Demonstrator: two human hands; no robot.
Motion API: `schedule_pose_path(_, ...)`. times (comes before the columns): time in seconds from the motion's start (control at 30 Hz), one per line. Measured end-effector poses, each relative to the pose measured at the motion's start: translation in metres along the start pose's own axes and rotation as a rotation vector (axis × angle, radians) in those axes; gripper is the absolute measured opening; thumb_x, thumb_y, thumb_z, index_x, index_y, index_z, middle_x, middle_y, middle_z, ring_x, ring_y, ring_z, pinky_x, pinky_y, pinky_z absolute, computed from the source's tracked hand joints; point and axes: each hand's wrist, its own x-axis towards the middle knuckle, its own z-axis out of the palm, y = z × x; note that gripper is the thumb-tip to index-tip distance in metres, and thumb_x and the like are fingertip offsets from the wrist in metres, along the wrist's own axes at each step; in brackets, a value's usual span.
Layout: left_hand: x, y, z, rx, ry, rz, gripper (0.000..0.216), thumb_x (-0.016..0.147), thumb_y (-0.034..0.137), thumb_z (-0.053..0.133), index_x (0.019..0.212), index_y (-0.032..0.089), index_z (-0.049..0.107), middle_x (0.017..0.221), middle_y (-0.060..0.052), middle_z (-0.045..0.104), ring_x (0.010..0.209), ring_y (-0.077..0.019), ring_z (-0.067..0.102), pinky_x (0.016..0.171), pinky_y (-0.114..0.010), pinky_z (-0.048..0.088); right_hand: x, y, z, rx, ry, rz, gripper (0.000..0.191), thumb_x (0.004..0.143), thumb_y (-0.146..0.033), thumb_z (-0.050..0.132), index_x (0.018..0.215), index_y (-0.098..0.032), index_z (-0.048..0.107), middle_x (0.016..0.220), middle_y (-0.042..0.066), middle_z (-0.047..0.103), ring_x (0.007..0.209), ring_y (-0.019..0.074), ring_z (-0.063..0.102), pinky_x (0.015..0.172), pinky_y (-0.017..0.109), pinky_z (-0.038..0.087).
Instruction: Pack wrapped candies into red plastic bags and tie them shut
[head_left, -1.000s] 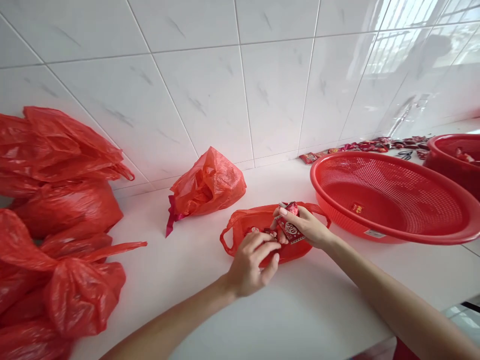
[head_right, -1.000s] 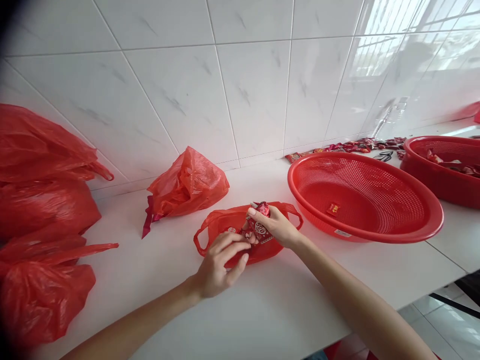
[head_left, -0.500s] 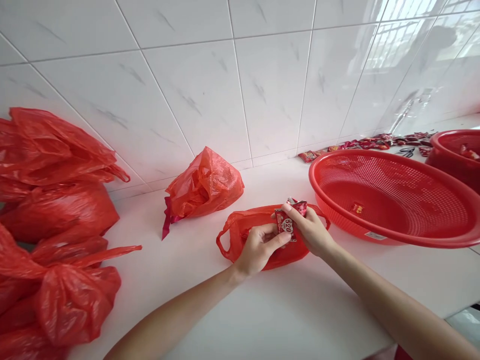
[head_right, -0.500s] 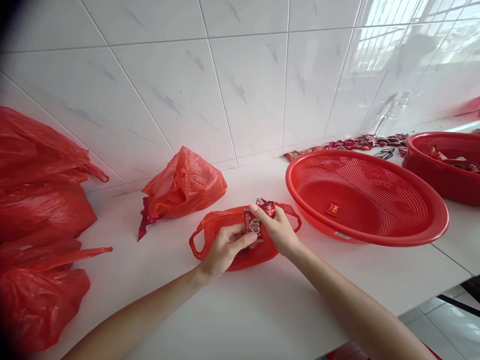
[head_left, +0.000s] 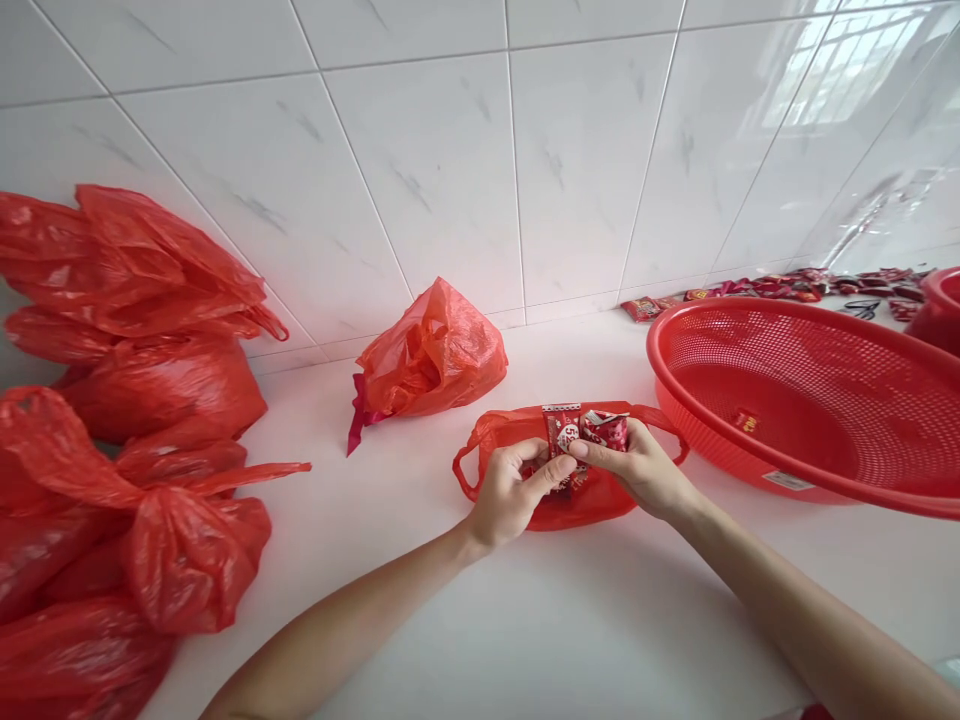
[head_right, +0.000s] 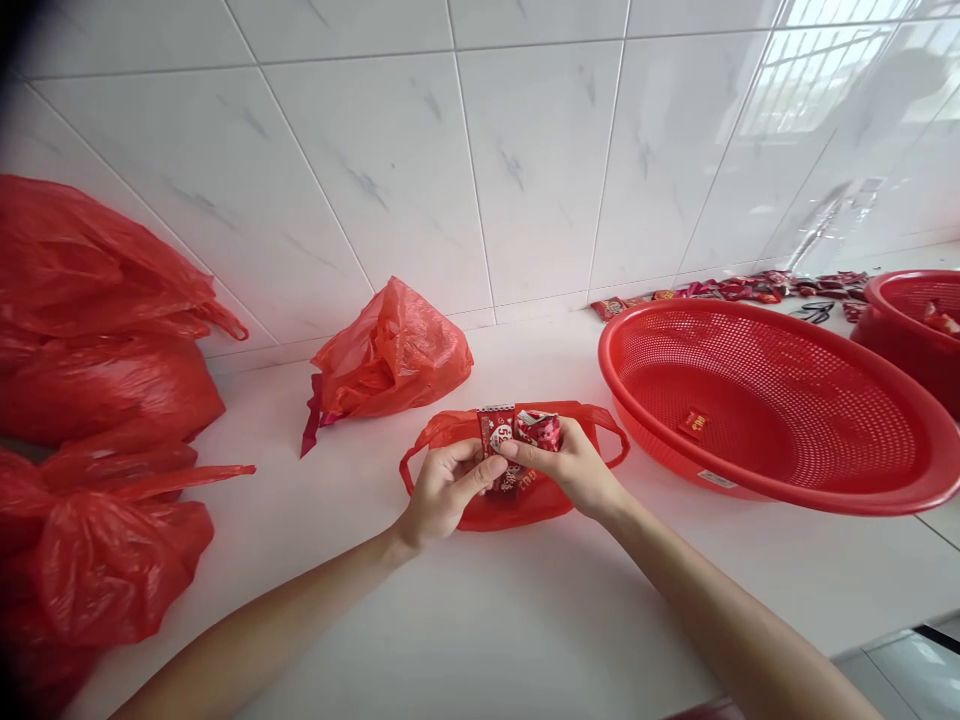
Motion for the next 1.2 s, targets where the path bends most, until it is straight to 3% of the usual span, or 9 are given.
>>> schedule_pose_path(0.27, -0.001, 0.004, 0.001, -0.033, 0.049, 0.033, 0.045, 0.080, 0.058, 0.073, 0.066, 0.017, 0.060, 0.057, 0.002, 0.049, 0.055, -0.0104, 0.043, 0.055, -0.026, 0.042, -0.001, 0.003, 0.000, -0.001, -0.068, -0.024, 0.025, 0.081, -0.041, 0.079, 0.081, -0.018, 0.071, 0.073, 0.003, 0.068, 0.071, 0.0184, 0.064, 0.071, 0.032, 0.053)
schedule_pose_path(0.4, 0.000, 0.003, 0.002, -0.096, 0.065, 0.027, 0.050, 0.078, 0.061, 0.074, 0.059, 0.018, 0.054, 0.055, 0.003, 0.047, 0.053, -0.0098, 0.042, 0.054, -0.026, 0.041, -0.002, 0.003, 0.000, -0.044, -0.086, -0.039, 0.024, 0.081, -0.041, 0.079, 0.084, -0.018, 0.073, 0.072, 0.003, 0.068, 0.071, 0.0191, 0.063, 0.072, 0.033, 0.052)
schedule_pose_path(0.53, 0.001, 0.001, 0.003, -0.107, 0.077, 0.023, 0.050, 0.080, 0.060, 0.072, 0.060, 0.019, 0.052, 0.055, 0.003, 0.047, 0.054, -0.0100, 0.042, 0.054, -0.026, 0.040, -0.004, -0.002, 0.005, -0.109, -0.014, -0.044, 0.022, 0.077, -0.037, 0.082, 0.078, -0.018, 0.071, 0.071, 0.001, 0.067, 0.069, 0.0173, 0.061, 0.069, 0.031, 0.051)
schedule_pose_path(0.6, 0.002, 0.002, 0.001, -0.108, 0.025, 0.025, 0.048, 0.082, 0.057, 0.071, 0.060, 0.019, 0.052, 0.057, 0.003, 0.050, 0.055, -0.0104, 0.045, 0.055, -0.025, 0.041, -0.005, -0.005, 0.007, -0.148, 0.046, -0.054, 0.023, 0.076, -0.037, 0.082, 0.072, -0.018, 0.069, 0.067, 0.000, 0.065, 0.065, 0.0162, 0.059, 0.066, 0.029, 0.050)
schedule_pose_path(0.7, 0.007, 0.009, -0.006, -0.096, -0.059, 0.023, 0.040, 0.084, 0.055, 0.071, 0.074, 0.018, 0.062, 0.067, 0.000, 0.060, 0.061, -0.0122, 0.053, 0.060, -0.026, 0.047, -0.006, -0.012, 0.008, -0.174, 0.052, -0.033, 0.025, 0.075, -0.038, 0.080, 0.068, -0.019, 0.067, 0.065, 0.001, 0.066, 0.064, 0.0174, 0.059, 0.065, 0.030, 0.051)
schedule_pose_path(0.77, 0.011, 0.015, -0.013, -0.073, -0.029, 0.030, 0.039, 0.084, 0.055, 0.070, 0.082, 0.016, 0.065, 0.073, -0.001, 0.063, 0.066, -0.0133, 0.056, 0.064, -0.027, 0.049, -0.007, -0.015, 0.006, -0.202, 0.027, -0.012, 0.022, 0.075, -0.036, 0.078, 0.067, -0.019, 0.066, 0.065, 0.001, 0.067, 0.065, 0.0180, 0.061, 0.066, 0.031, 0.051)
schedule_pose_path(0.87, 0.016, 0.023, -0.023, -0.001, 0.010, 0.046, 0.038, 0.085, 0.051, 0.069, 0.075, 0.015, 0.064, 0.068, 0.001, 0.057, 0.065, -0.0120, 0.052, 0.063, -0.025, 0.048, -0.006, -0.014, 0.000, -0.208, 0.060, -0.026, 0.017, 0.076, -0.031, 0.076, 0.068, -0.019, 0.067, 0.065, 0.000, 0.066, 0.064, 0.0168, 0.060, 0.067, 0.029, 0.050)
schedule_pose_path(1.03, 0.017, 0.022, -0.030, 0.116, -0.046, 0.066, 0.038, 0.091, 0.043, 0.064, 0.066, 0.016, 0.057, 0.063, 0.003, 0.049, 0.063, -0.0107, 0.045, 0.062, -0.024, 0.041, -0.004, -0.004, -0.010, -0.146, 0.219, -0.099, 0.022, 0.079, -0.037, 0.078, 0.072, -0.019, 0.068, 0.068, 0.000, 0.065, 0.068, 0.0160, 0.060, 0.070, 0.028, 0.050)
schedule_pose_path(1.2, 0.014, 0.018, -0.028, 0.132, -0.017, 0.087, 0.035, 0.093, 0.043, 0.062, 0.071, 0.016, 0.059, 0.066, 0.002, 0.052, 0.066, -0.0119, 0.048, 0.063, -0.025, 0.041, -0.004, -0.007, -0.010, -0.204, 0.167, -0.073, 0.028, 0.080, -0.042, 0.079, 0.073, -0.017, 0.068, 0.072, 0.002, 0.066, 0.071, 0.0179, 0.061, 0.071, 0.031, 0.050)
